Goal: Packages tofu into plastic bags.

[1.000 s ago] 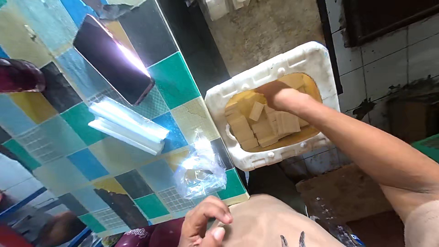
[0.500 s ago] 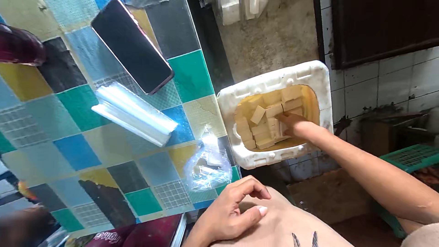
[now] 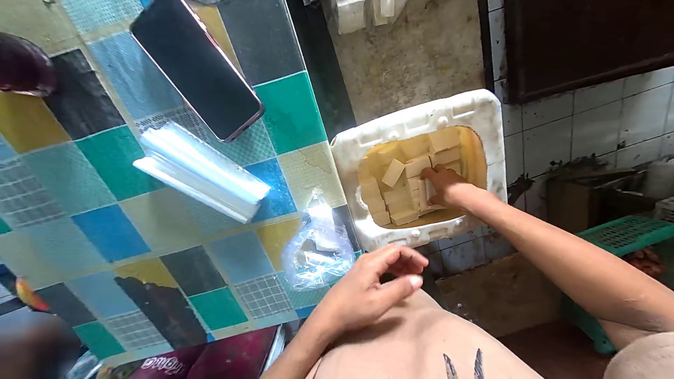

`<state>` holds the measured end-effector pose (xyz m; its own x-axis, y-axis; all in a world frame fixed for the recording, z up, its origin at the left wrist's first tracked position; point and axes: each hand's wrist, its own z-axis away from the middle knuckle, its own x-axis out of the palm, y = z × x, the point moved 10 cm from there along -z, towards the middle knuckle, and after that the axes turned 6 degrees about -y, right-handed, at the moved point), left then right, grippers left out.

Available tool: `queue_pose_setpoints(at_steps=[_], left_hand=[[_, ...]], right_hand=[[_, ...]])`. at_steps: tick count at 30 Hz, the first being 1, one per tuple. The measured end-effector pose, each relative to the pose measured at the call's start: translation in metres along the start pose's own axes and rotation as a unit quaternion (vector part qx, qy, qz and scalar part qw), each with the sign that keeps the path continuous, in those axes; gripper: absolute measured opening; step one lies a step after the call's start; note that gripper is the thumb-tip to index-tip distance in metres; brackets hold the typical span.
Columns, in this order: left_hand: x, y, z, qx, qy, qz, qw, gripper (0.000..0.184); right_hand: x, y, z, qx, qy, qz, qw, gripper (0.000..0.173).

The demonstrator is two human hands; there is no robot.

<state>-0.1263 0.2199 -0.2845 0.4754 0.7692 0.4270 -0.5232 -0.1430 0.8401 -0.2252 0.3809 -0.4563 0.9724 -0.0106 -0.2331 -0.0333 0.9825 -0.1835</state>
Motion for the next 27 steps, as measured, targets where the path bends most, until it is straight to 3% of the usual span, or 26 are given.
queue_pose_setpoints(at_steps=[6,11,14,19,27], left_hand=[[-0.037,-0.022,-0.083,-0.149,0.117,-0.043,0.981,0.028],[-0.048,-0.057,-0.132,-0.252,0.125,-0.093,0.955,0.036],[-0.04,-0.071,-0.133,-0.265,0.141,-0.081,0.95,0.037],[-0.035,-0.087,-0.13,-0.299,0.144,-0.062,0.941,0.039],[-0.04,-0.101,-0.128,-0.313,0.149,-0.06,0.936,0.045]], right_hand=[[-0.003,0.003,-0.005,-0.015,0.003,-0.012,1.0,0.066],[-0.003,0.002,-0.015,-0.034,0.004,-0.024,0.999,0.067],[-0.001,0.001,-0.016,-0.022,0.0,-0.02,1.0,0.073],[-0.002,-0.002,-0.007,-0.004,-0.012,-0.025,1.0,0.066],[0.011,-0.014,-0.003,-0.062,-0.036,-0.006,0.997,0.059]])
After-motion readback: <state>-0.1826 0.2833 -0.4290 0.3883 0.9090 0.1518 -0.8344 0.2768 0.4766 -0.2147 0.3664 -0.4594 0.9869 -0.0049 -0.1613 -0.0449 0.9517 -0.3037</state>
